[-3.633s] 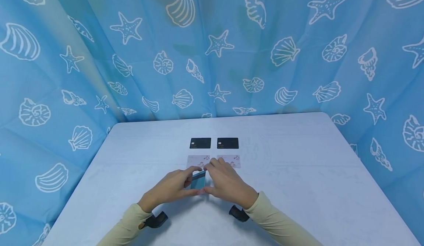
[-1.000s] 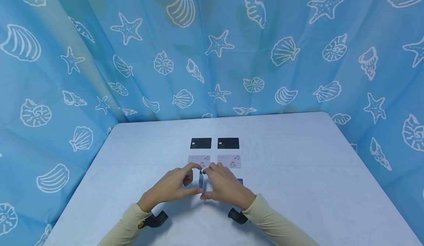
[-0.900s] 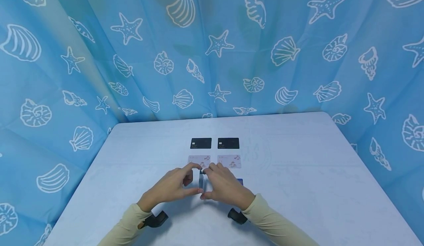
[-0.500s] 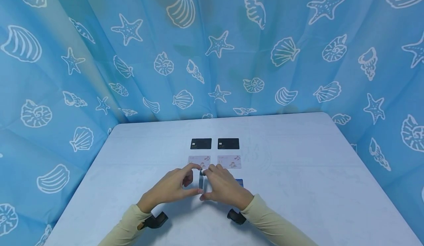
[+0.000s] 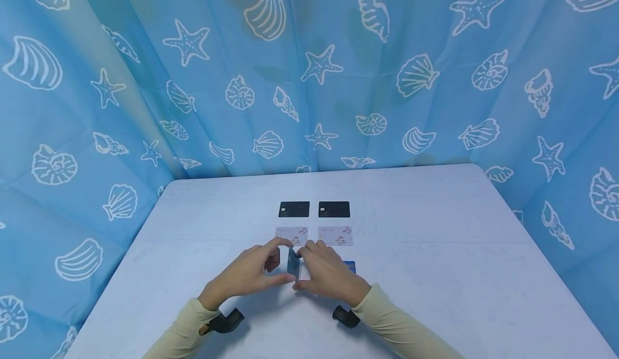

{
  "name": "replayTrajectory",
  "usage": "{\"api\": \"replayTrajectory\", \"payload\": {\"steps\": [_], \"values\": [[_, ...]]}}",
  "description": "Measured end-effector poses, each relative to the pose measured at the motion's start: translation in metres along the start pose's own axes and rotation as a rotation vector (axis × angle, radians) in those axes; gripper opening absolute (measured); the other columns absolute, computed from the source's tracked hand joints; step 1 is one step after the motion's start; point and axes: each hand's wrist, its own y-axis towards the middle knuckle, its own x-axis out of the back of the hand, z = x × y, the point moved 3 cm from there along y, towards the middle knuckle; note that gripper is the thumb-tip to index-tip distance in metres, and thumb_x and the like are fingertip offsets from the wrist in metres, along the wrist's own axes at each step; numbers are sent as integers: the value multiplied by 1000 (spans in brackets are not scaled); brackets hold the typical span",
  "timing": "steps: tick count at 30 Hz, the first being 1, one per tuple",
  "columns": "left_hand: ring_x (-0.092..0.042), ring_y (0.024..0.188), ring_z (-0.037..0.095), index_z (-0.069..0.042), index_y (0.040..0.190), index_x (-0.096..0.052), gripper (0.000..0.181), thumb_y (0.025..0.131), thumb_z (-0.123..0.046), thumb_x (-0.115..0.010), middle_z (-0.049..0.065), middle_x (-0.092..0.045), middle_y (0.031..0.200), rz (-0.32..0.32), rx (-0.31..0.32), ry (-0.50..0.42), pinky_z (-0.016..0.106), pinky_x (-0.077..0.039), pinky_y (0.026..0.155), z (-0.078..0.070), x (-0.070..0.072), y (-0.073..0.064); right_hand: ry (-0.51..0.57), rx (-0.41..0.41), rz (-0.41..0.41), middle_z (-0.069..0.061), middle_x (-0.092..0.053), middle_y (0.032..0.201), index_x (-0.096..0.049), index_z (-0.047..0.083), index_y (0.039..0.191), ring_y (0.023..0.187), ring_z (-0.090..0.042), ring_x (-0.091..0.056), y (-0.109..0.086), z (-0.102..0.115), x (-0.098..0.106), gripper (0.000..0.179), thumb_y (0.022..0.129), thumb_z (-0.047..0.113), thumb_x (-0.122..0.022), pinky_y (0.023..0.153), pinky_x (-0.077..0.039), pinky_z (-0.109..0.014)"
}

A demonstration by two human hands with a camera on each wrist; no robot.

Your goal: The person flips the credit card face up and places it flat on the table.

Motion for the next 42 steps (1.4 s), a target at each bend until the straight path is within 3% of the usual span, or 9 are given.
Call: {"api": "replayTrajectory", "payload": {"steps": [10,21,33,42], "values": [[-45,63,2,-20,145,-50,71,89,-53,-77,1,-65,81,-21,-18,-6,20,-38,57,5,6,-3,-13,24,-28,-1,-63,107,-67,5,126,92,-14,-47,0,-5,1,64,78,40,-91,80,-45,-34],[-47,64,4,-23,143,-50,69,89,-55,-77,1,-65,83,-13,48,23,21,-40,59,13,10,-6,-15,18,-29,-2,-64,107,-68,5,127,94,-14,-50,0,-4,5,64,77,38,-91,82,-49,-36],[-46,63,3,-22,141,-51,66,89,-52,-78,1,-64,80,-27,44,31,20,-39,57,19,12,-10,-30,30,-44,-2,-63,106,-68,6,125,91,-14,-48,-1,-3,6,61,78,38,-91,80,-47,-35],[-46,63,3,-21,141,-52,65,89,-50,-78,-6,-60,78,-19,57,49,21,-39,57,21,15,-13,-56,42,-56,-2,-64,107,-69,6,124,91,-15,-48,-1,-2,7,62,77,39,-91,80,-47,-35]]}}
